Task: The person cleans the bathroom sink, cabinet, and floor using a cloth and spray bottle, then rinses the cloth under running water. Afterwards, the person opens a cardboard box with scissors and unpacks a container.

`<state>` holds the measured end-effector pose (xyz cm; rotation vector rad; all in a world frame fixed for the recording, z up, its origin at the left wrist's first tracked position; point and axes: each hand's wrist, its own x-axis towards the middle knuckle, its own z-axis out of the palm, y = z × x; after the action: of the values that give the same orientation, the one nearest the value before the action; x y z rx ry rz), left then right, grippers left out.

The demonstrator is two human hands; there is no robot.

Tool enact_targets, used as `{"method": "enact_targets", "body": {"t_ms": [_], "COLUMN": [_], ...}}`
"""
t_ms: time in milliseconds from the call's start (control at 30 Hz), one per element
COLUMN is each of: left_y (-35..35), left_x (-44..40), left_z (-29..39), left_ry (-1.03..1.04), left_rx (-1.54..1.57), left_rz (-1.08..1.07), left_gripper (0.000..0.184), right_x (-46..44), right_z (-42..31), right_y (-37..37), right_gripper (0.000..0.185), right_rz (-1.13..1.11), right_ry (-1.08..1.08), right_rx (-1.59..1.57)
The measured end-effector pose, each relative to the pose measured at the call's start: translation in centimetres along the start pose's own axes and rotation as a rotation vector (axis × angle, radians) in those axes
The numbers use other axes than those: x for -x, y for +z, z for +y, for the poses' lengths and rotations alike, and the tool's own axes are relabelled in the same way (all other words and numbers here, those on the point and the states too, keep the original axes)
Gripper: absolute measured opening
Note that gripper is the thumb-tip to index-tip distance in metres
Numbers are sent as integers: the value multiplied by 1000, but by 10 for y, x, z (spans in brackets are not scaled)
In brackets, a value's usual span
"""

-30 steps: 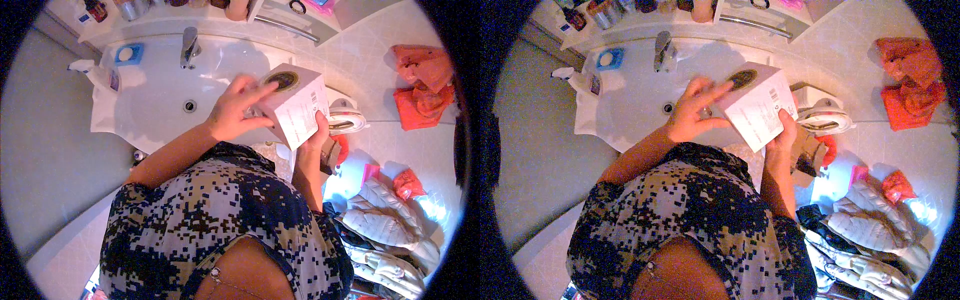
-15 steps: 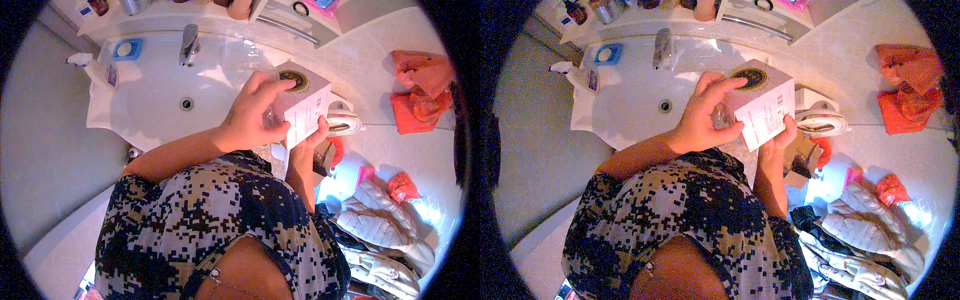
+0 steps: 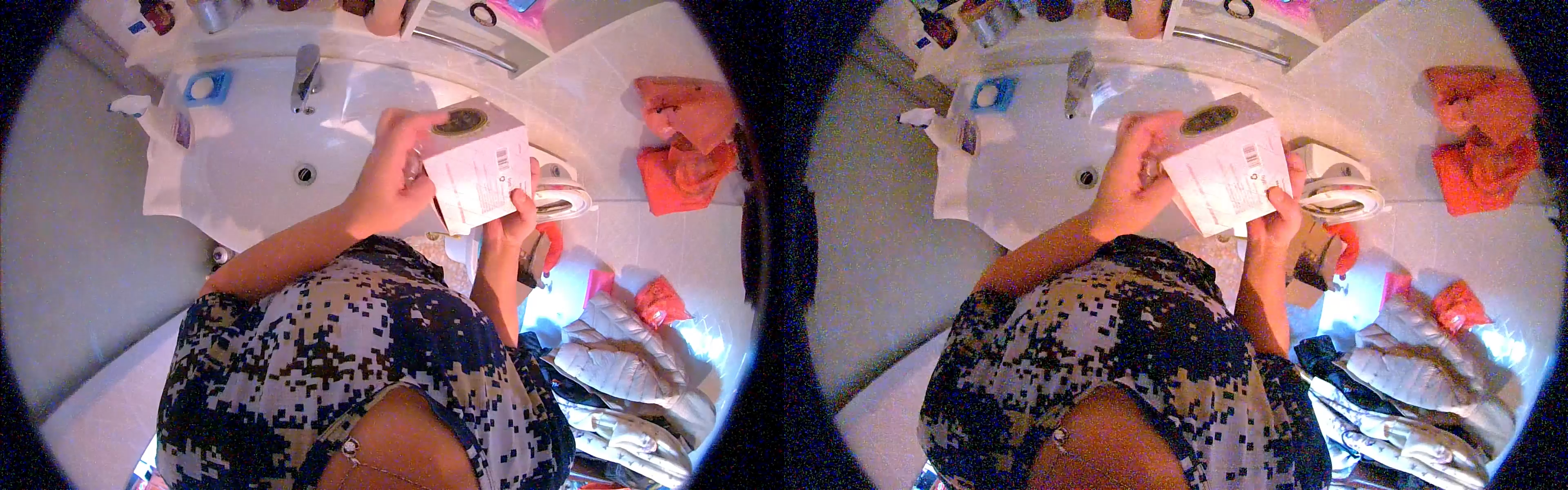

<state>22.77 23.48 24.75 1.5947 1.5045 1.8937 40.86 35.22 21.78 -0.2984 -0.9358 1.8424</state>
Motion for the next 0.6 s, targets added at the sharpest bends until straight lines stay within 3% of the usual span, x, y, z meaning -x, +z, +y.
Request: {"method": "enact_targets", "body": {"t_ms": [67, 100, 200, 233, 333, 367, 433, 467, 500, 600], "left_y": [-3, -1, -10, -11, -23, -22, -18, -15, -10, 0], "left_x": [3, 7, 17, 19, 10, 12, 16, 17, 19, 34], "left_z": [-6, -13, -29, -26, -17, -22, -36, -40, -42, -53], "left_ry": [-51, -160, -622, -548, -475, -300, 55, 151, 246, 411], "left_rx": [-22, 54, 494, 338, -20, -176, -480, -467, -452, -449], "left_rz": [68, 110, -46, -40, -75, -108, -173, -175, -178, -242], "left_gripper": [53, 49, 46, 44, 42, 41, 40, 39, 37, 32], "right_x": [2, 2, 0, -1, -5, 2, 0, 1, 8, 17], "right_z": [-6, -9, -22, -29, -28, -25, -8, 0, 2, 19], "right_y": [13, 19, 27, 23, 31, 29, 11, 5, 20, -22], "right_gripper": [62, 64, 68, 85, 101, 113, 116, 118, 113, 111], "right_rz": [-17, -24, -179, -245, -428, -382, -388, -387, -277, -419], "right_ry": [-101, -156, -308, -217, -41, 85, 107, 118, 227, 137], "right_rx": [142, 215, 608, 736, 608, 470, 734, 865, 715, 1185]}}
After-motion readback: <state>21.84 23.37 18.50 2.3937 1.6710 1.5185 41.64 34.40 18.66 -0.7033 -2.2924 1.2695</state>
